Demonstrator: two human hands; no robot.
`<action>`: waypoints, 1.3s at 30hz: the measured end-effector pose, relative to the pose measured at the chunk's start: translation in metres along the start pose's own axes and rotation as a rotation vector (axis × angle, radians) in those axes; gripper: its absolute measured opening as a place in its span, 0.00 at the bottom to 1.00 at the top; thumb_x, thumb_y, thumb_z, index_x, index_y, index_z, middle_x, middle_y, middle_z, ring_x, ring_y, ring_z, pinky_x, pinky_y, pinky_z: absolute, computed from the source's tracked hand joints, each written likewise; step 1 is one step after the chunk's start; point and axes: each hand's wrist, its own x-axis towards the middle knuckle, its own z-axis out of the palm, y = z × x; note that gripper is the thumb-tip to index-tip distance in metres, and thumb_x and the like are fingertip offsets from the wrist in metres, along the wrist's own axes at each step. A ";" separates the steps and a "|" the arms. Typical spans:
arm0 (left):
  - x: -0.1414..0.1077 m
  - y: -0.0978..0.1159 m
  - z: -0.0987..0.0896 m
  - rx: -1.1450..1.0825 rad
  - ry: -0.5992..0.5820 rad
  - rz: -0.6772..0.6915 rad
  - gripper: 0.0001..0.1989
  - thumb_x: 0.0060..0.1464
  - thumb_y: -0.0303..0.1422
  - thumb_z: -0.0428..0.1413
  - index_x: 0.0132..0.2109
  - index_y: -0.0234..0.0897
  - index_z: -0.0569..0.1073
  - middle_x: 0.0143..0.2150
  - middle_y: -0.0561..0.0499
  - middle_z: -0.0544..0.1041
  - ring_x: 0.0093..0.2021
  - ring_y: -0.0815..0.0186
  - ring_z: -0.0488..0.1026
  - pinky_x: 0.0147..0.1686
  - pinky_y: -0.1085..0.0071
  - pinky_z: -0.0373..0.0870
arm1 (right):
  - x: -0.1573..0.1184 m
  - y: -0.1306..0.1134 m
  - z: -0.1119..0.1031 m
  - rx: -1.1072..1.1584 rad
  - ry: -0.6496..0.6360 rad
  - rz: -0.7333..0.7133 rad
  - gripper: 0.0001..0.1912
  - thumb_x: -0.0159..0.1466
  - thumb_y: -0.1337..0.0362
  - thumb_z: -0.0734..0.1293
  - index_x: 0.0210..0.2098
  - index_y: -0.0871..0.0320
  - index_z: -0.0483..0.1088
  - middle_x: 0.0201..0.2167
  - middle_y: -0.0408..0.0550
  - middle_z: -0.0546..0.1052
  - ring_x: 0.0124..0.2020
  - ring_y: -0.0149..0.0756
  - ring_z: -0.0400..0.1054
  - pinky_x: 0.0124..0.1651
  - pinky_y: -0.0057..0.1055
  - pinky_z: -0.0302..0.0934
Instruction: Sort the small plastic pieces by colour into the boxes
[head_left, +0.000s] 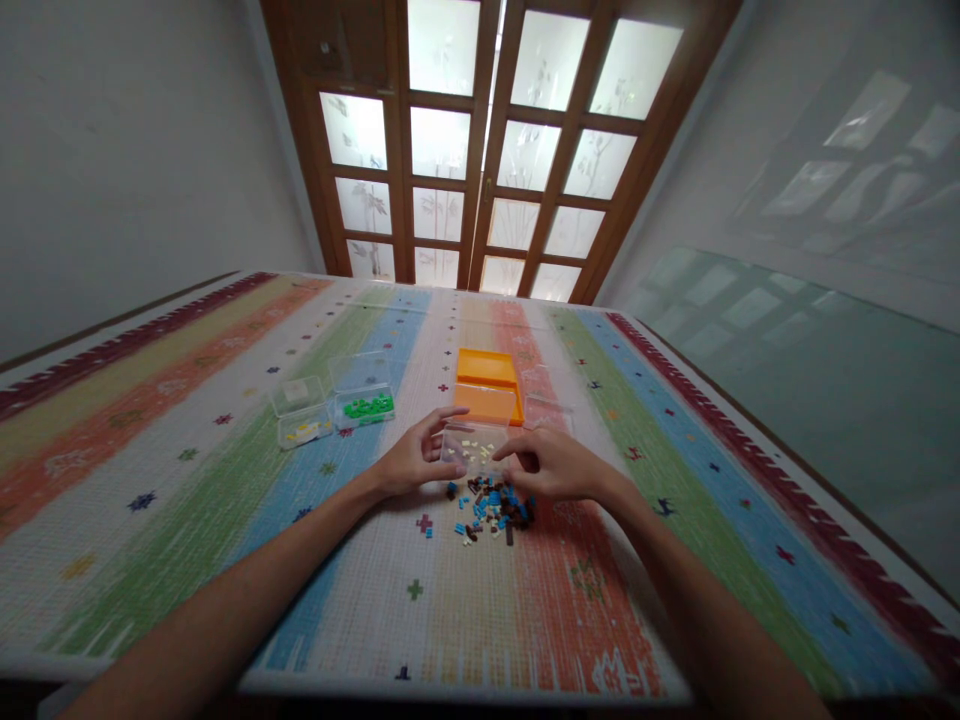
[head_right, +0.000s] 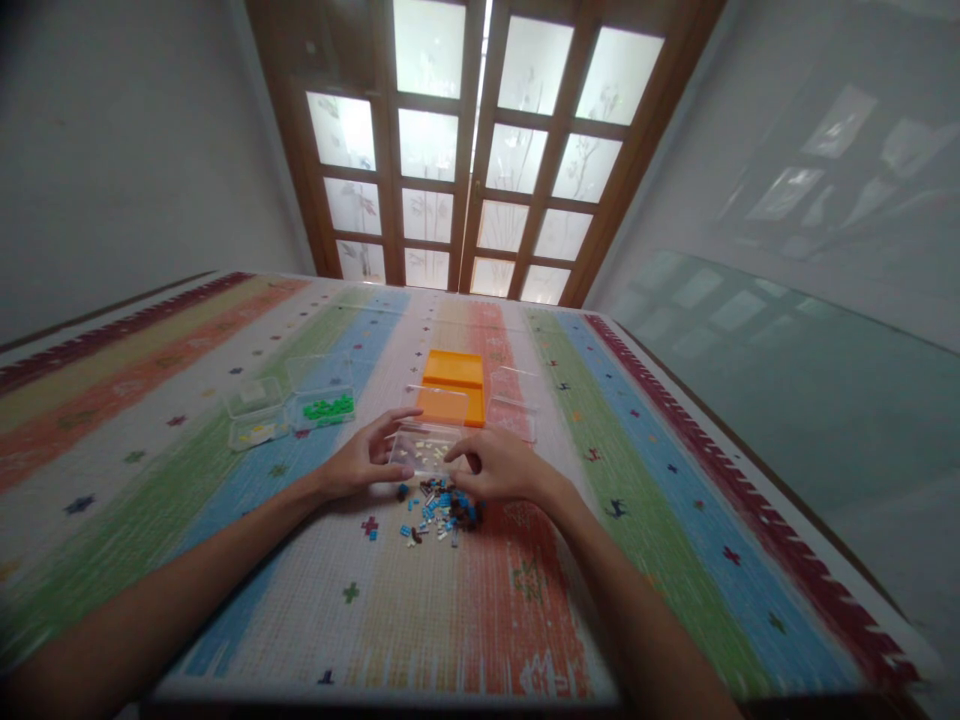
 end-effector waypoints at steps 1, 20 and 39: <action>0.000 0.000 0.000 0.001 0.000 0.000 0.40 0.43 0.28 0.70 0.62 0.43 0.63 0.57 0.42 0.70 0.50 0.61 0.73 0.50 0.61 0.68 | 0.000 0.000 0.000 0.005 0.012 0.000 0.15 0.57 0.68 0.67 0.42 0.63 0.80 0.18 0.40 0.70 0.19 0.26 0.59 0.26 0.24 0.49; 0.001 0.001 0.001 -0.007 0.006 -0.009 0.41 0.43 0.29 0.70 0.63 0.43 0.62 0.56 0.43 0.70 0.48 0.62 0.73 0.49 0.62 0.69 | -0.002 -0.003 0.003 -0.019 -0.006 -0.031 0.17 0.57 0.66 0.69 0.46 0.62 0.79 0.22 0.43 0.73 0.22 0.28 0.62 0.28 0.26 0.51; -0.001 0.004 0.002 0.004 0.019 -0.015 0.40 0.43 0.29 0.70 0.62 0.43 0.64 0.57 0.42 0.70 0.49 0.61 0.73 0.51 0.59 0.68 | -0.004 -0.010 0.004 -0.092 -0.037 -0.078 0.17 0.60 0.65 0.66 0.46 0.58 0.81 0.21 0.45 0.76 0.21 0.29 0.63 0.28 0.26 0.52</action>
